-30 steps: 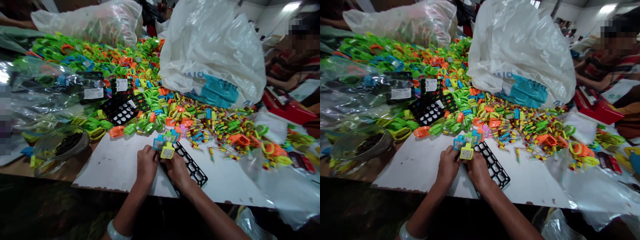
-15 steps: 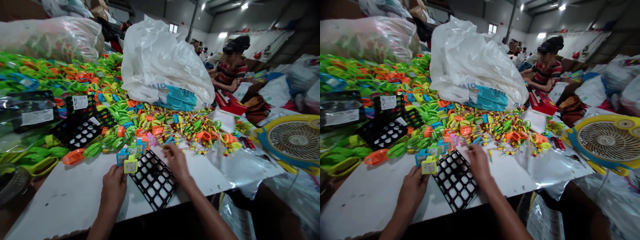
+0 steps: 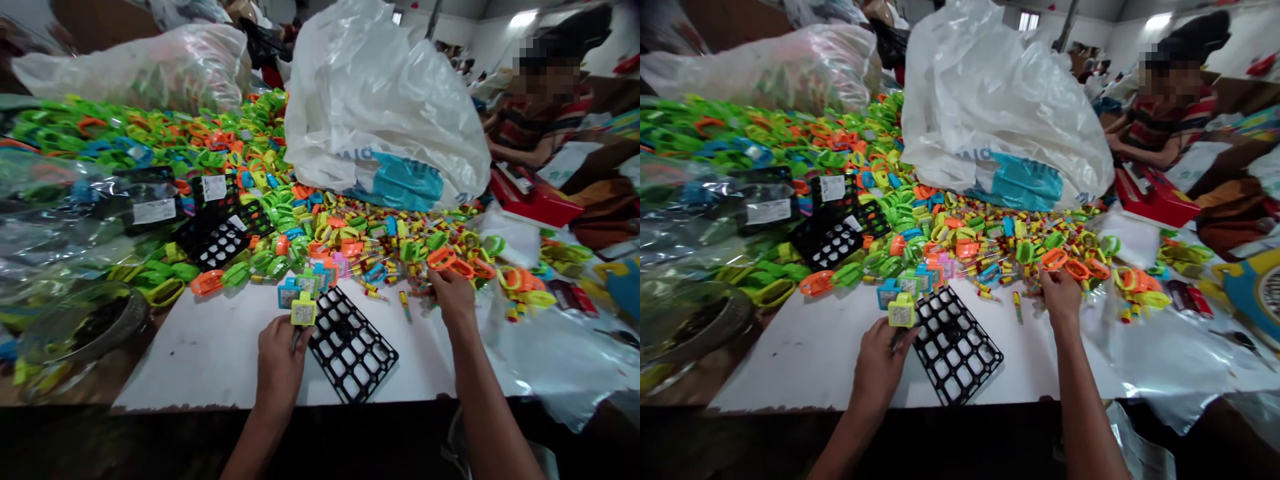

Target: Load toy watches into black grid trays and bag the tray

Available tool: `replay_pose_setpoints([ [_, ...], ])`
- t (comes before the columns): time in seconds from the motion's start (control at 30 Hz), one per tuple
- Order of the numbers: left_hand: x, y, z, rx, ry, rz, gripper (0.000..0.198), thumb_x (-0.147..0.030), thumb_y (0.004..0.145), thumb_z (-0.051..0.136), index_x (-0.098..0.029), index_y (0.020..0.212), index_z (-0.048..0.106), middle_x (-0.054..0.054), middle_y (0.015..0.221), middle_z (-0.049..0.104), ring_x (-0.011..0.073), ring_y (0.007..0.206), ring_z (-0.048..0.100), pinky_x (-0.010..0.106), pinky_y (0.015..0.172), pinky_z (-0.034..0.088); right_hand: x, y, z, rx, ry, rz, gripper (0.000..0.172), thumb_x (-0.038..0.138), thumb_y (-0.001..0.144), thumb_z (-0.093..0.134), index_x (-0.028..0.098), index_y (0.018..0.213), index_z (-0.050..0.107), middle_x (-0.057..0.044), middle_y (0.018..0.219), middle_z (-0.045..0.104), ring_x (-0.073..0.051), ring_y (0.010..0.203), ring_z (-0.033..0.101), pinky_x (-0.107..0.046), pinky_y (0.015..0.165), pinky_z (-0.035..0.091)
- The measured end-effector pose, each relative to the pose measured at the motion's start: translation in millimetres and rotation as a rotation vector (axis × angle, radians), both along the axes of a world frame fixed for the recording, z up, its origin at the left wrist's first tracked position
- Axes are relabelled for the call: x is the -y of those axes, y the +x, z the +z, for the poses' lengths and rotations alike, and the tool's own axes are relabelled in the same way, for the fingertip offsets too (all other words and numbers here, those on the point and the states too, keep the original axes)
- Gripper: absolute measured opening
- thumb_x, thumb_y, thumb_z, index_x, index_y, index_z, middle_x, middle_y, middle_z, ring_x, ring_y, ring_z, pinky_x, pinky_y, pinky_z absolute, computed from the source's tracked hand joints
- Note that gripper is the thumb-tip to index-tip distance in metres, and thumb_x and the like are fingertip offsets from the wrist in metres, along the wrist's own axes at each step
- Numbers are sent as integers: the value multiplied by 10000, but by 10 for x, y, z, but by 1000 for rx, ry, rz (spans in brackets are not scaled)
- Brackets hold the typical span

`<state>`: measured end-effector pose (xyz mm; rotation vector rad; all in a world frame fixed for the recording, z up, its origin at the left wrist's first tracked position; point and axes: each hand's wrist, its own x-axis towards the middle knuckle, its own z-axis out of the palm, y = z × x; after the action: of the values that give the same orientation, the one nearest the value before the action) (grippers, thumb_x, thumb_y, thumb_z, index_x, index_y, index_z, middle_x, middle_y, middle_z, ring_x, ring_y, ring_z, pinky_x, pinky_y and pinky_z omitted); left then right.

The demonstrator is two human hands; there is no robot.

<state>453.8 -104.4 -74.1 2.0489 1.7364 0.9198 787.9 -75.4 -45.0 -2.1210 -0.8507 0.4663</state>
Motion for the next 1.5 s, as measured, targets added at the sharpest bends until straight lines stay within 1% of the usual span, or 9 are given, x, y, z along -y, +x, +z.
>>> replay_pose_setpoints([
  [0.13, -38, 5, 1, -106, 95, -14, 213, -343, 875, 553, -188, 946, 681, 68, 957, 651, 228, 878, 565, 340, 769, 489, 209, -789, 86, -579, 375, 265, 329, 466, 755, 660, 176, 894, 584, -16, 633, 662, -140, 541, 575, -235, 526, 442],
  [0.27, -24, 21, 12, -136, 131, -28, 203, -315, 878, 551, -177, 949, 683, 71, 941, 649, 221, 877, 565, 329, 771, 492, 217, -1520, 62, -743, 248, 661, 289, 418, 733, 716, 178, 867, 629, 6, 675, 655, -144, 625, 603, -257, 652, 499],
  [0.4, -21, 27, 12, -168, 131, -41, 225, -304, 896, 516, -167, 968, 679, 85, 957, 655, 229, 890, 572, 350, 788, 496, 107, -1756, -143, -666, 242, 724, 174, 336, 714, 681, 202, 811, 628, -5, 762, 683, -183, 692, 623, -306, 691, 530],
  [0.7, -21, 7, -15, -184, 106, -50, 236, -292, 901, 499, -169, 1005, 671, 94, 1010, 664, 236, 922, 575, 357, 818, 494, 126, -1775, -157, -117, 343, 850, 237, 130, 795, 482, 174, 983, 619, -73, 968, 682, -227, 882, 632, -338, 805, 509],
  [0.97, -42, -8, -22, -162, 163, -52, 238, -307, 900, 497, -170, 977, 676, 86, 928, 654, 231, 877, 580, 343, 785, 499, 95, -1794, -54, -102, 279, 994, 185, 91, 820, 505, 192, 925, 620, -38, 910, 660, -194, 862, 616, -286, 784, 481],
  [1.1, -61, -21, -58, -149, 189, -58, 251, -346, 901, 493, -179, 931, 679, 86, 918, 650, 228, 865, 580, 352, 783, 501, 7, -1252, 109, 89, 252, 613, 161, 204, 873, 515, 201, 1014, 592, -42, 979, 625, -185, 872, 599, -284, 775, 468],
  [1.2, -65, -23, -69, -139, 152, -56, 251, -352, 900, 492, -187, 915, 681, 87, 926, 651, 229, 881, 584, 358, 788, 499, -87, -649, 165, 446, -73, 257, 211, 276, 831, 605, 169, 1011, 581, -120, 1095, 565, -244, 948, 582, -329, 771, 443],
  [1.33, -60, -18, -51, -135, 126, -62, 263, -365, 902, 486, -187, 898, 680, 90, 935, 651, 231, 894, 582, 362, 791, 495, -142, -131, 125, 530, -391, 301, 152, 321, 803, 637, 178, 799, 587, -100, 953, 624, -247, 888, 597, -306, 693, 407],
  [1.5, -60, -7, -35, -146, 129, -59, 262, -358, 905, 483, -180, 925, 675, 83, 933, 647, 223, 872, 581, 356, 783, 492, -41, -480, 147, 147, 5, 395, 169, 345, 775, 601, 184, 824, 588, -50, 768, 665, -196, 687, 610, -287, 615, 426],
])
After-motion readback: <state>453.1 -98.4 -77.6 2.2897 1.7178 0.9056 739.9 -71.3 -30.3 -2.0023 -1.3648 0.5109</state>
